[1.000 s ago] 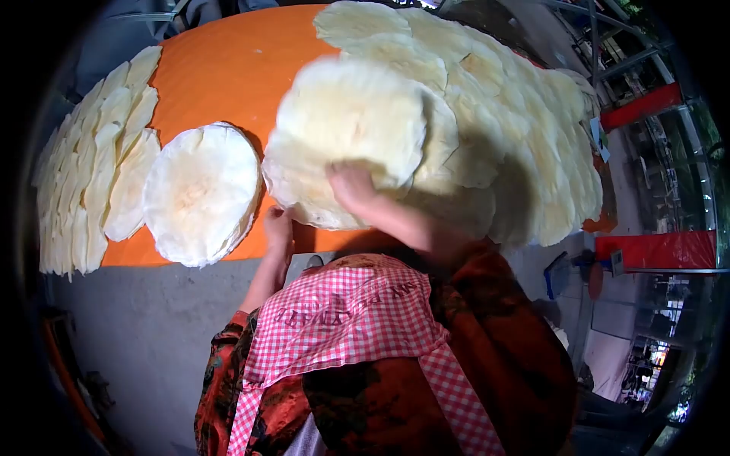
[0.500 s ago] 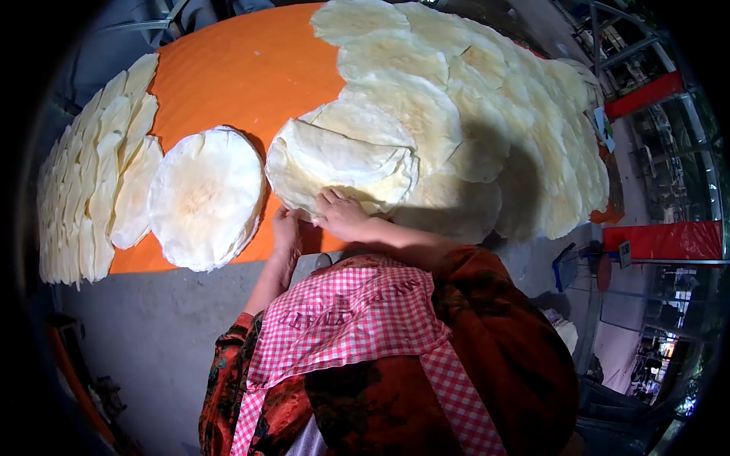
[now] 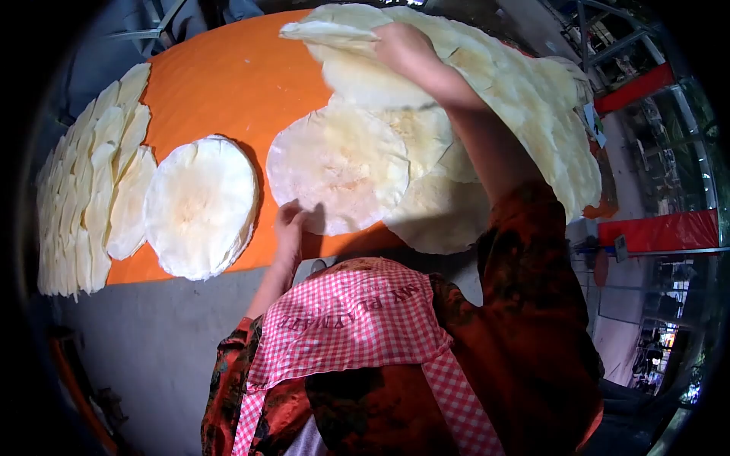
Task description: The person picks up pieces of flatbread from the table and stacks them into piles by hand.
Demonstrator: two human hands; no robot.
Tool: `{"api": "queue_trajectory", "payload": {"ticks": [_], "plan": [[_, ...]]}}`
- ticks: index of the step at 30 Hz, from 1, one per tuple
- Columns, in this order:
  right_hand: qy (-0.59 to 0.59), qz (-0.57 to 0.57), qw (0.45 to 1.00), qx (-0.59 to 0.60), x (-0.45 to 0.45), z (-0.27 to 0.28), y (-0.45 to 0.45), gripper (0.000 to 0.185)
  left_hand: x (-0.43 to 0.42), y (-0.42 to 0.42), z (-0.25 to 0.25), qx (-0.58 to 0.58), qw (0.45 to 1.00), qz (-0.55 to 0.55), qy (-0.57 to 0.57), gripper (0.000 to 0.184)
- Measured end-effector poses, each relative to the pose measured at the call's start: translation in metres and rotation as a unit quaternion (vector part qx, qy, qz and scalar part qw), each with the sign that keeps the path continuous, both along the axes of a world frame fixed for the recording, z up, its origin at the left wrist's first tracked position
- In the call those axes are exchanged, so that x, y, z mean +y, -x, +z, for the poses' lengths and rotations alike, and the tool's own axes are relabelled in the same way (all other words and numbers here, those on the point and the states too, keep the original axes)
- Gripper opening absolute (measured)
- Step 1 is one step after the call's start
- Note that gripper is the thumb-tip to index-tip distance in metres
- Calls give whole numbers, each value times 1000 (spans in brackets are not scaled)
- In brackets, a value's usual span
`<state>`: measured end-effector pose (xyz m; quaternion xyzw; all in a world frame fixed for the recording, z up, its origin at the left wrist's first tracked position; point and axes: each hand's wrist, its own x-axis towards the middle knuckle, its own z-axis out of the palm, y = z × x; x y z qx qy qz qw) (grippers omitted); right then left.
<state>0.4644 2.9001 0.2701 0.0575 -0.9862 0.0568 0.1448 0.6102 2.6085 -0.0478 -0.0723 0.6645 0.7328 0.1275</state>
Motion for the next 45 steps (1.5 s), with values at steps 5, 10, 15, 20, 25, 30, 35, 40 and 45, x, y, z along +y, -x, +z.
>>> {"api": "queue_trajectory", "payload": {"ticks": [5, 10, 15, 20, 25, 30, 35, 40, 45], "plan": [[-40, 66, 996, 41, -40, -68, -69, 30, -3, -10, 34, -77, 986, 142, 47, 36], [-8, 154, 988, 6, -73, -255, -135, 31, 0, -10, 21, -213, 963, 132, -93, 29], [24, 119, 984, -127, -89, -248, -157, 41, 9, -12, 21, -209, 967, 95, -108, 21], [-4, 121, 967, -224, -104, -238, -168, 47, 14, -9, 23, -193, 967, 51, -159, 21], [63, 149, 957, -241, -112, -249, -176, 54, 15, -10, 32, -202, 964, 63, -163, 26], [78, 141, 967, -195, -111, -235, -184, 49, 16, -7, 41, -201, 949, 40, -238, 21], [188, -88, 922, -327, -70, -174, -95, 19, 9, -7, 72, -169, 918, 22, -358, 15], [85, 56, 987, -124, -63, -1, -53, 18, -2, 0, 65, -159, 929, 60, -328, 16], [8, 145, 985, -96, -93, 69, -38, 24, -8, -6, 69, -201, 905, 28, -375, 30]]}}
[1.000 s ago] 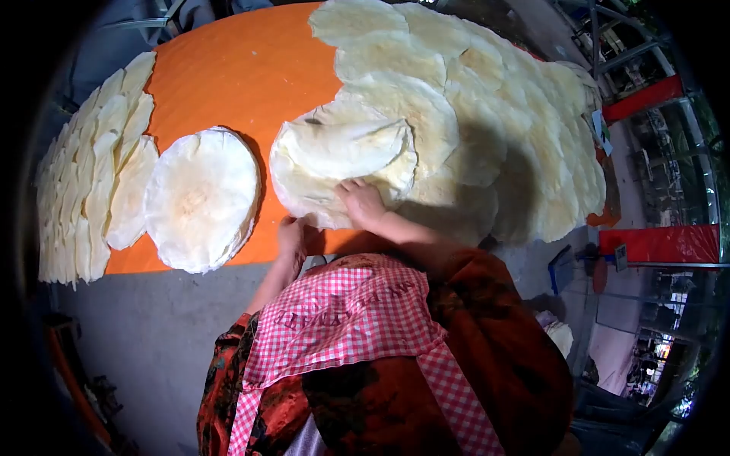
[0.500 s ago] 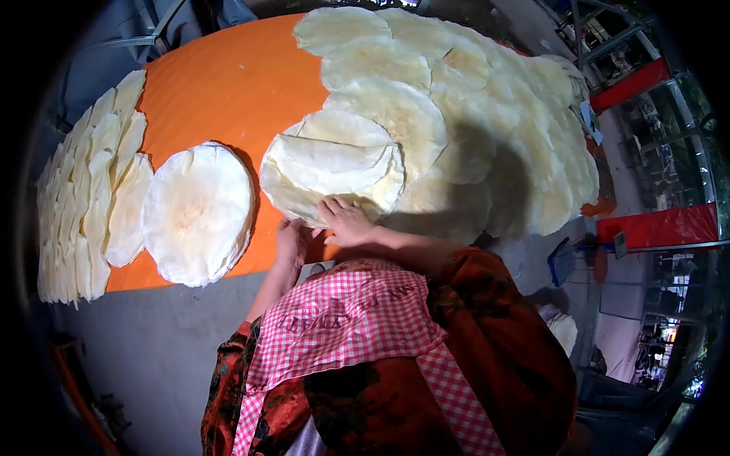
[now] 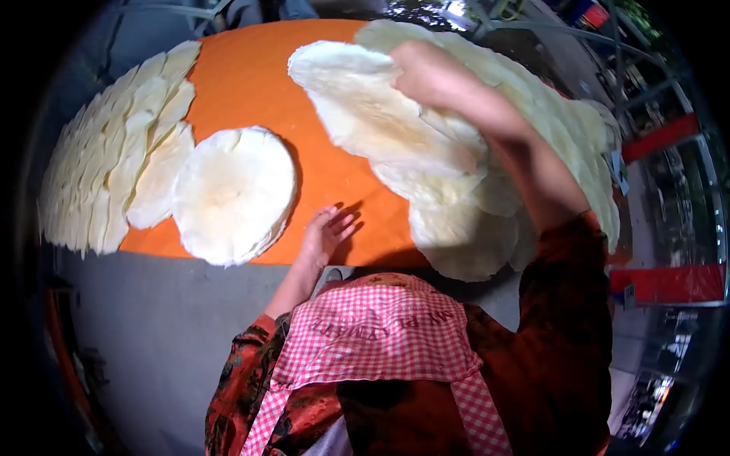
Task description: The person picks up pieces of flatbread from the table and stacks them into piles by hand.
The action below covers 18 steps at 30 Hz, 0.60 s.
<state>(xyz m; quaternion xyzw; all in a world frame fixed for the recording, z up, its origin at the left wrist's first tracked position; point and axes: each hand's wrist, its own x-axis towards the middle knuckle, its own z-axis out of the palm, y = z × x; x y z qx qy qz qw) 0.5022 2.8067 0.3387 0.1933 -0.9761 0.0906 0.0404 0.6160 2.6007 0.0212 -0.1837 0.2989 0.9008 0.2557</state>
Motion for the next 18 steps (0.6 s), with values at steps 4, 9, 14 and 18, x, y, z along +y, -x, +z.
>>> {"api": "queue_trajectory", "payload": {"ticks": [4, 9, 14, 18], "plan": [[154, 1, 978, -139, -9, 14, 10, 30, 0, -6, 2, 13, 998, -29, -61, 49], [439, -31, 850, -289, 19, -4, 9, 34, -8, -13, -7, 54, 993, 22, -102, 40], [549, -32, 739, -389, 85, -128, -11, 40, -26, -19, -14, 62, 996, 50, -42, 49], [613, -253, 586, -466, 175, -341, -14, 42, -34, -14, -103, 16, 985, -23, 171, 27]]}}
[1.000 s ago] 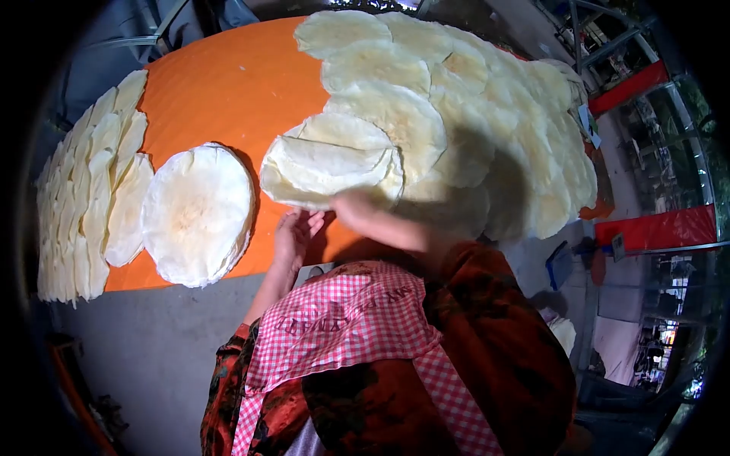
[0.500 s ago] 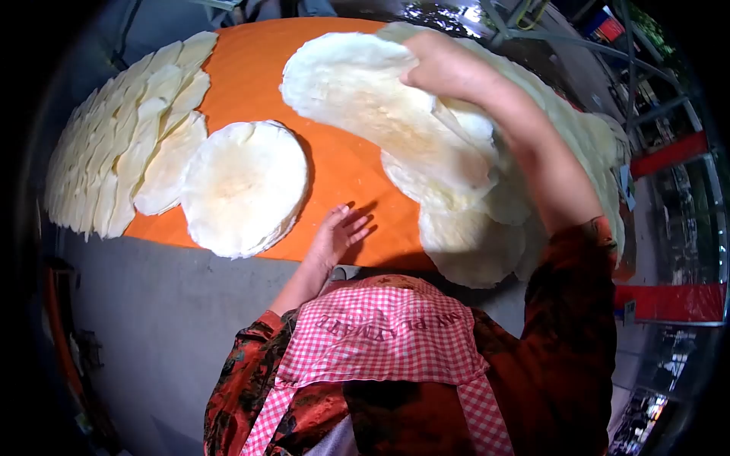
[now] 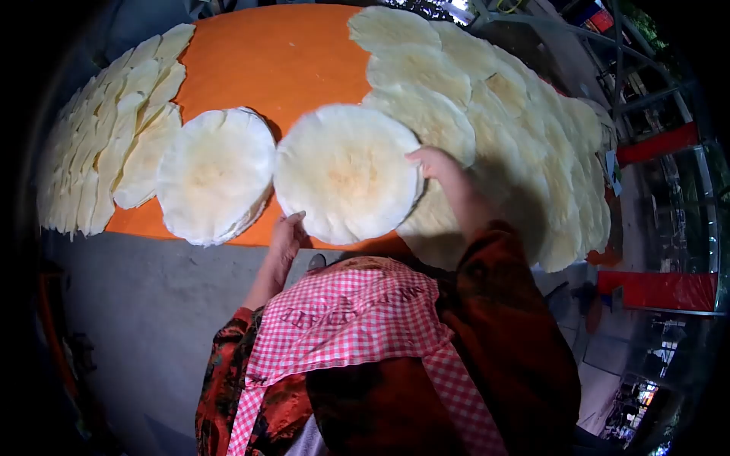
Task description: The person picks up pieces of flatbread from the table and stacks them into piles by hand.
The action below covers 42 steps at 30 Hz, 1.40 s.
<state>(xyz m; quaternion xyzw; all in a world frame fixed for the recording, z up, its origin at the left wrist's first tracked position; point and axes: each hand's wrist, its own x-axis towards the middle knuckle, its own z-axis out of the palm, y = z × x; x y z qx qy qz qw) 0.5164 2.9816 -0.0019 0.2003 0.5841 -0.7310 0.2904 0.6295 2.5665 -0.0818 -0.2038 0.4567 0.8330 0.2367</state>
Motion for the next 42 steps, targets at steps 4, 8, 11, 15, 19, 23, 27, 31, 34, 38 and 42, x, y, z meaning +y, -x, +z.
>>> {"api": "queue_trajectory", "payload": {"ticks": [4, 8, 11, 15, 19, 23, 27, 31, 34, 38, 42], "plan": [[2, -70, 997, -19, -5, -27, -29, 42, 20, -8, 51, -2, 997, 71, 37, 20], [11, -114, 992, -50, -19, 3, -18, 40, 34, -16, 63, -1, 992, 79, 102, 36], [-138, -69, 985, 80, -15, -16, -10, 40, 37, -13, 48, 13, 989, 34, 141, 40], [-334, -34, 927, 165, -21, -30, -9, 41, 32, -9, 29, 48, 978, 60, 194, 42], [-160, -82, 978, 107, -9, -39, -9, 42, 39, -14, 51, 19, 979, 88, 185, 34], [-67, -115, 986, 98, -21, -9, -52, 41, 43, -12, 34, 60, 977, 93, 180, 29], [-3, -115, 989, 95, -30, 2, -51, 44, 37, -14, 53, -29, 988, 124, 84, 29], [-114, -91, 955, 257, -34, 82, -36, 43, 55, -5, 122, 37, 990, 92, 98, 23], [-156, 3, 933, 325, -65, 178, -39, 45, 33, 14, 180, 157, 980, 105, 58, 20], [-45, 16, 929, 368, -143, 228, -8, 50, -62, 35, 246, 229, 955, 176, 71, 20], [69, 26, 911, 405, -260, 214, 24, 53, -170, 38, 260, 258, 917, 276, 130, 21]]}}
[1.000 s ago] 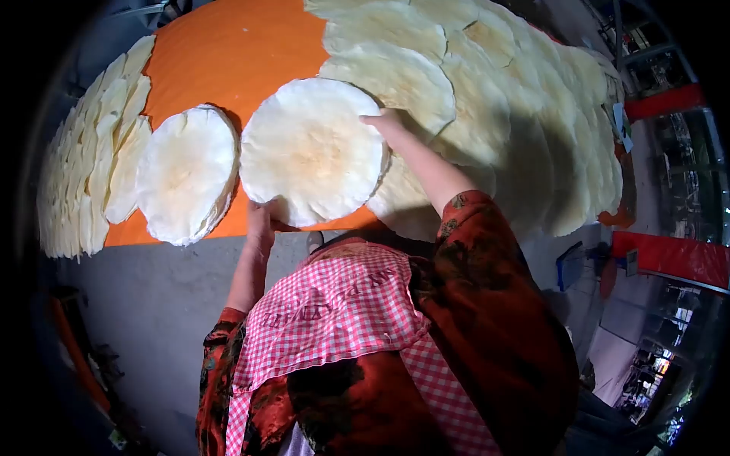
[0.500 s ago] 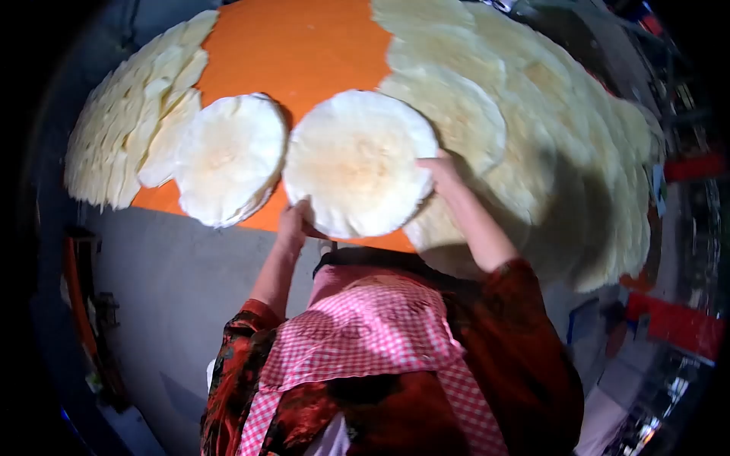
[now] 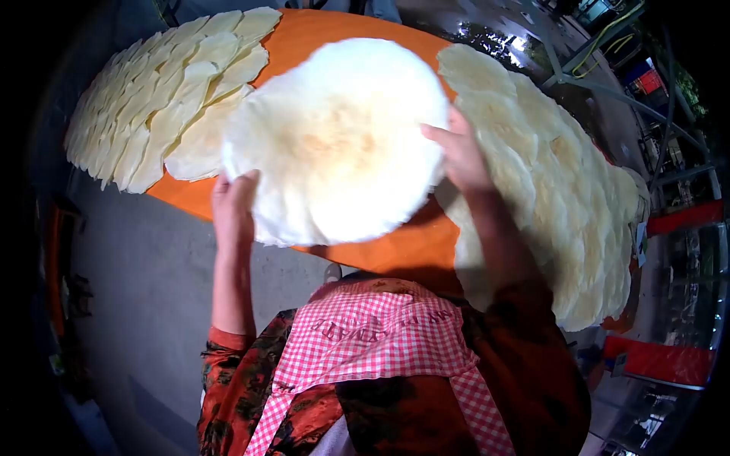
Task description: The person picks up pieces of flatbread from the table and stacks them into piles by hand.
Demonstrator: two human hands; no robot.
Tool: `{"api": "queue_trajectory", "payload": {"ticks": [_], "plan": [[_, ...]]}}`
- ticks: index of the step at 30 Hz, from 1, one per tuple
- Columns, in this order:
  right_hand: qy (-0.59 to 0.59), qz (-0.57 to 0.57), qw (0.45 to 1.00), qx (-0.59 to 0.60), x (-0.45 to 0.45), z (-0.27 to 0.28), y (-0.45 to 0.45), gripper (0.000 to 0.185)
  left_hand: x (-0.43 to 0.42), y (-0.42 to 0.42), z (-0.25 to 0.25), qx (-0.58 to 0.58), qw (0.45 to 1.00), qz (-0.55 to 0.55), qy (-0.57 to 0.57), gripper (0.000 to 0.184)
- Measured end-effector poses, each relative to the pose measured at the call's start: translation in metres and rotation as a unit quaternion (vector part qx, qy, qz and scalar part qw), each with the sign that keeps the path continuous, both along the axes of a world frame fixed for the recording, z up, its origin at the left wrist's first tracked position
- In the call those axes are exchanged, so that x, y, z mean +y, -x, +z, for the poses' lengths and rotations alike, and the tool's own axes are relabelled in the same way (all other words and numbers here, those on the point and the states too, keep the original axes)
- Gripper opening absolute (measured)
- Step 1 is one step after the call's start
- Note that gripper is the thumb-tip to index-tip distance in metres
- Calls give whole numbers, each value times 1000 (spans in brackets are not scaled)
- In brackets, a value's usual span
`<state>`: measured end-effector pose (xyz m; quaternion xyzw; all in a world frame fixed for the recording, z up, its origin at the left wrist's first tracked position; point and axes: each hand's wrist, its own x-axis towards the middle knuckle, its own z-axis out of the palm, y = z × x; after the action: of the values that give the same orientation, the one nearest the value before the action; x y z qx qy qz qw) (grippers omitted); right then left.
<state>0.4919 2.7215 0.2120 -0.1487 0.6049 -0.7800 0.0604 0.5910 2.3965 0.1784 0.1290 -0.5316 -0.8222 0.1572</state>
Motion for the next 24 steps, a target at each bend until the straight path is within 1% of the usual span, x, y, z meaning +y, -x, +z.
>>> {"api": "queue_trajectory", "payload": {"ticks": [1, 2, 4, 5, 6, 7, 8, 9, 10, 12, 13, 15, 16, 17, 18, 20, 21, 24], "plan": [[4, -5, 1000, -11, -25, -19, 12, 51, -23, 0, -6, -6, 1000, 4, -15, 20], [21, -9, 999, -29, -52, -38, 20, 43, -44, -1, -15, -14, 999, 7, -30, 20], [15, -7, 997, -79, -86, -105, 42, 36, -82, 1, -55, -58, 998, 6, 18, 21], [-24, -9, 994, -109, -98, -138, 48, 35, -98, 1, -86, -130, 990, -5, 45, 20], [-73, -6, 989, -132, -105, -181, 56, 37, -112, 0, -120, -199, 977, -16, 72, 20], [-171, -29, 968, -184, -111, -212, 59, 36, -125, -3, -159, -238, 962, -18, 135, 18], [-327, -66, 928, -166, -114, -251, 68, 36, -132, -8, -188, -273, 941, -20, 199, 17], [-299, -88, 937, -155, -117, -253, 68, 34, -132, -16, -198, -255, 950, 13, 178, 17], [-272, -113, 945, -143, -118, -253, 67, 32, -131, -20, -197, -258, 953, 37, 154, 19], [-319, -100, 932, -142, -114, -248, 67, 30, -137, -27, -205, -223, 957, 57, 175, 21], [-342, -92, 925, -139, -113, -241, 66, 30, -142, -29, -211, -235, 940, 73, 235, 25], [-451, -117, 876, -124, -115, -215, 62, 33, -151, -20, -219, -242, 896, 110, 355, 32], [-502, -129, 847, -117, -116, -209, 59, 34, -150, -16, -218, -241, 906, 114, 330, 34], [-518, -143, 836, -113, -114, -215, 59, 39, -150, -13, -217, -240, 914, 118, 305, 37], [-535, -179, 818, -116, -116, -221, 54, 40, -149, -10, -215, -239, 922, 123, 280, 40], [-563, -250, 779, -120, -119, -237, 42, 41, -147, -4, -206, -263, 898, 114, 334, 45], [-480, -210, 822, -224, -112, -252, 44, 46, -147, 0, -201, -273, 885, 110, 362, 48], [-340, -204, 861, -319, -116, -225, 24, 45, -145, 13, -189, -301, 844, 75, 438, 52]]}}
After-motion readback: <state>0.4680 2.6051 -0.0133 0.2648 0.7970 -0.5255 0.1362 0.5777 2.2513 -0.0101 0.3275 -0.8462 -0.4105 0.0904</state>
